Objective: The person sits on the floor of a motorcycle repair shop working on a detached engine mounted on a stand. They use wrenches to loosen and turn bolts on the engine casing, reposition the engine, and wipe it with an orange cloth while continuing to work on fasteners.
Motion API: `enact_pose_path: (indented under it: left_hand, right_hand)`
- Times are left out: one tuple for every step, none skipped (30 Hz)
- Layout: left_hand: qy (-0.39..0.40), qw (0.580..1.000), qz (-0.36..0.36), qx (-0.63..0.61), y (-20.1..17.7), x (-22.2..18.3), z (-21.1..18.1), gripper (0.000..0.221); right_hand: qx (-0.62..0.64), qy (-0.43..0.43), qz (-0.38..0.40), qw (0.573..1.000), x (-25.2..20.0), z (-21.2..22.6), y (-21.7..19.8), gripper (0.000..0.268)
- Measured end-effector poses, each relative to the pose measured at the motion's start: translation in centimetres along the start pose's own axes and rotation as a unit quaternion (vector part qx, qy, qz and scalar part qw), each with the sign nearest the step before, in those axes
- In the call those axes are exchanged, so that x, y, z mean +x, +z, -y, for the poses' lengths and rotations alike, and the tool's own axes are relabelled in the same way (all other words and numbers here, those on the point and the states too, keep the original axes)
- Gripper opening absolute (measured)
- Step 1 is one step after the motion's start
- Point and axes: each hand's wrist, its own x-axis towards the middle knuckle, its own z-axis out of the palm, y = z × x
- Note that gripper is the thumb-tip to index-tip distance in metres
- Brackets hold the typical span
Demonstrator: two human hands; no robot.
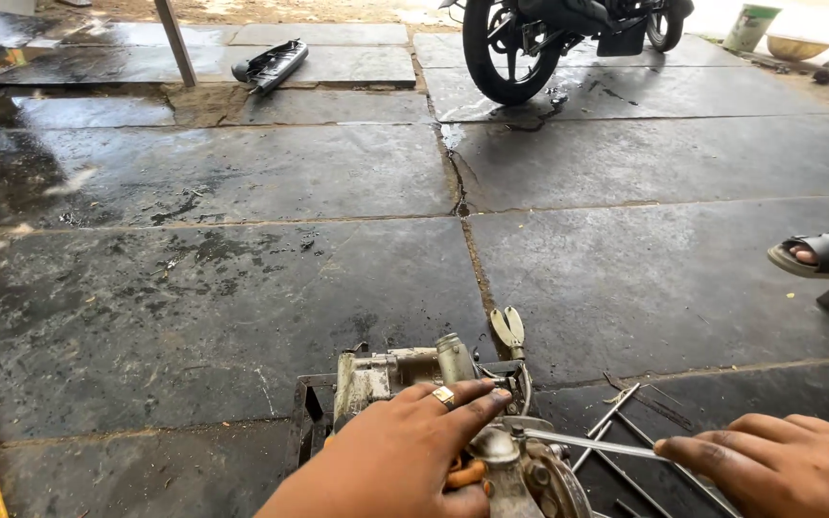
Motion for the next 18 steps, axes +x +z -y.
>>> enact_pose_path:
  left_hand:
    - [0.013, 1.000, 0.008, -0.012, -0.2, 0.0, 0.0, 0.082]
    - [0.026, 0.999, 0.016, -0.024, -0.3, -0.1, 0.0, 0.081]
    - [0.028, 0.999, 0.014, -0.023, -0.7, 0.0, -0.5, 0.081]
    - [0.017, 0.999, 0.024, -0.022, -1.2, 0.1, -0.9, 0.082]
    - [0.002, 0.999, 0.033, -0.022, -1.7, 0.1, -1.3, 0.082]
    - [0.001, 0.999, 0.030, -0.021, -2.2, -0.1, -1.8, 0.082]
    - [-0.033, 0.998, 0.050, -0.033, -2.8, -0.3, -2.4, 0.085]
    - [-0.066, 0.994, 0.071, -0.045, -3.3, -0.5, -3.0, 0.088]
    - [-0.067, 0.994, 0.071, -0.042, -2.7, -0.4, -2.4, 0.088]
    - [-0.030, 0.998, 0.037, -0.036, -2.0, -0.2, -1.8, 0.085]
    - [0.008, 0.999, 0.005, -0.033, -1.3, 0.1, -1.3, 0.082]
    - [0.010, 0.999, 0.004, -0.030, -1.4, 0.3, -1.2, 0.082]
    - [0.015, 0.999, 0.028, -0.014, -1.6, 0.6, -1.2, 0.081]
    - [0.021, 0.998, 0.051, 0.003, -1.8, 0.9, -1.1, 0.080]
    - [0.020, 0.999, 0.048, 0.005, -2.0, 1.0, -1.3, 0.080]
    - [0.011, 0.998, 0.068, 0.003, -2.3, 1.2, -1.4, 0.080]
    - [0.002, 0.996, 0.090, 0.001, -2.4, 1.3, -1.5, 0.081]
    - [0.000, 0.996, 0.088, 0.001, -2.3, 1.2, -1.6, 0.081]
  right_hand:
    - [0.027, -0.017, 0.046, 0.998, -0.2, -0.2, -0.5, 0.068]
    - [0.054, -0.035, 0.091, 0.994, -0.3, -0.3, -0.9, 0.070]
    - [0.052, -0.033, 0.091, 0.994, -0.6, -0.1, -1.6, 0.070]
    - [0.079, 0.002, 0.025, 0.997, -0.9, 0.1, -2.2, 0.061]
    - [0.107, 0.033, -0.042, 0.993, -0.8, 0.3, -2.9, 0.052]
    - [0.105, 0.031, -0.044, 0.993, -0.7, 0.2, -3.1, 0.052]
    - [0.109, 0.040, -0.011, 0.993, -0.6, 0.3, -3.2, 0.055]
    - [0.114, 0.048, 0.021, 0.992, -0.5, 0.2, -3.3, 0.057]
    - [0.115, 0.049, 0.018, 0.992, -0.2, 0.4, -4.0, 0.057]
    - [0.107, 0.037, 0.053, 0.992, 0.1, 0.6, -4.6, 0.057]
    - [0.098, 0.026, 0.089, 0.991, 0.2, 0.8, -5.4, 0.058]
    - [0.098, 0.028, 0.088, 0.991, 0.8, 2.0, -7.8, 0.058]
    - [0.047, 0.033, 0.147, 0.987, 1.4, 3.0, -10.3, 0.075]
    - [-0.003, 0.038, 0.205, 0.978, 2.0, 4.1, -12.8, 0.097]
    - [-0.005, 0.037, 0.202, 0.979, 2.3, 4.6, -13.5, 0.097]
    - [-0.028, 0.027, 0.254, 0.967, 2.6, 5.1, -14.3, 0.091]
    - [-0.050, 0.015, 0.305, 0.951, 2.8, 5.6, -14.9, 0.085]
    - [-0.052, 0.014, 0.304, 0.951, 2.5, 5.0, -14.4, 0.085]
